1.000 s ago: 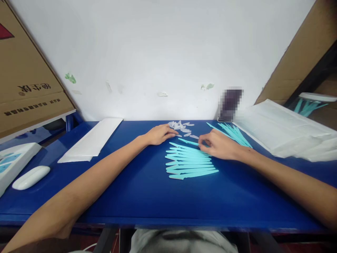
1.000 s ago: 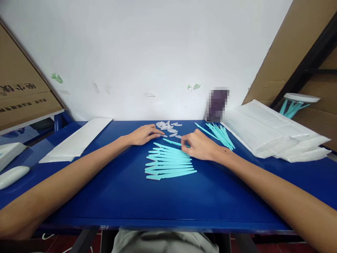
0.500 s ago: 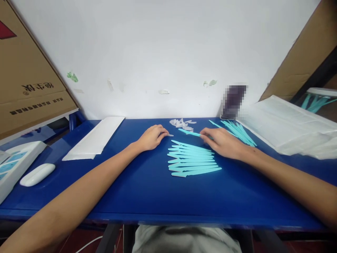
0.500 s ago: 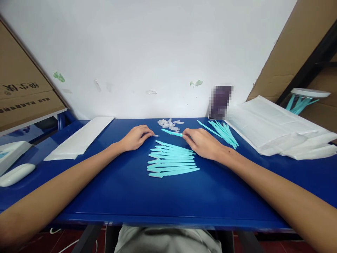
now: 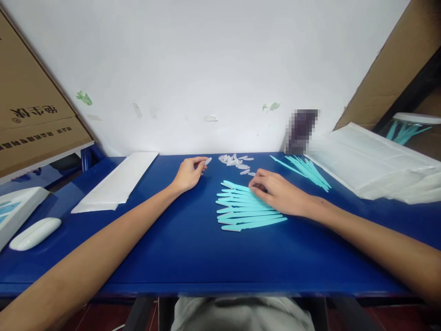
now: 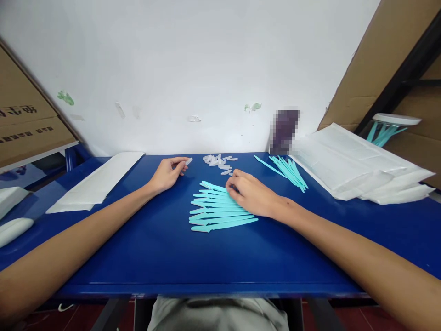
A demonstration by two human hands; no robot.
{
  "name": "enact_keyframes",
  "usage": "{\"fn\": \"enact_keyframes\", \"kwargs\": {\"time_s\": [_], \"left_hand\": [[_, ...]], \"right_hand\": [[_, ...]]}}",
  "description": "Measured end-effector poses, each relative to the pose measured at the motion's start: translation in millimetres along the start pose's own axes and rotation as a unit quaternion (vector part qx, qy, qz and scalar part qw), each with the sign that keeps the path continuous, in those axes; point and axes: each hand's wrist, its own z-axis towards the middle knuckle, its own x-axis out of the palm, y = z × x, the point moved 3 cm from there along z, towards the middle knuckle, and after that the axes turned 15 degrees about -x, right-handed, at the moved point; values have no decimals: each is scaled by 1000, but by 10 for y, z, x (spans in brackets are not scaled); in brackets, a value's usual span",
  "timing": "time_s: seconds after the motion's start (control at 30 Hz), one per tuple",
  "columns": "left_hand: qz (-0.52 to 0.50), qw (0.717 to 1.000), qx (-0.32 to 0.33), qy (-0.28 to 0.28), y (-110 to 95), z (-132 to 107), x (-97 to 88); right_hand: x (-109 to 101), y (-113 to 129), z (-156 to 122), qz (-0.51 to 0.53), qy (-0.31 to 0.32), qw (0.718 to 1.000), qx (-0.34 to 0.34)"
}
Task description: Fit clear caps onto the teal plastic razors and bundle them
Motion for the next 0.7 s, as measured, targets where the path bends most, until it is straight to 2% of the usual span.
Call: {"fn": "enact_keyframes", "kwargs": {"time_s": [0.23, 0.5, 0.7], "left_hand": [[-84, 996, -4, 18, 2, 7, 13], [28, 999, 36, -6, -9, 7, 1], [46, 997, 49, -25, -99, -80, -2]], "right_hand": [[-3, -64, 8, 16, 30, 999, 37], [-124, -69, 178, 56, 96, 992, 67], [-176, -113, 299, 93, 199, 972, 83]]}}
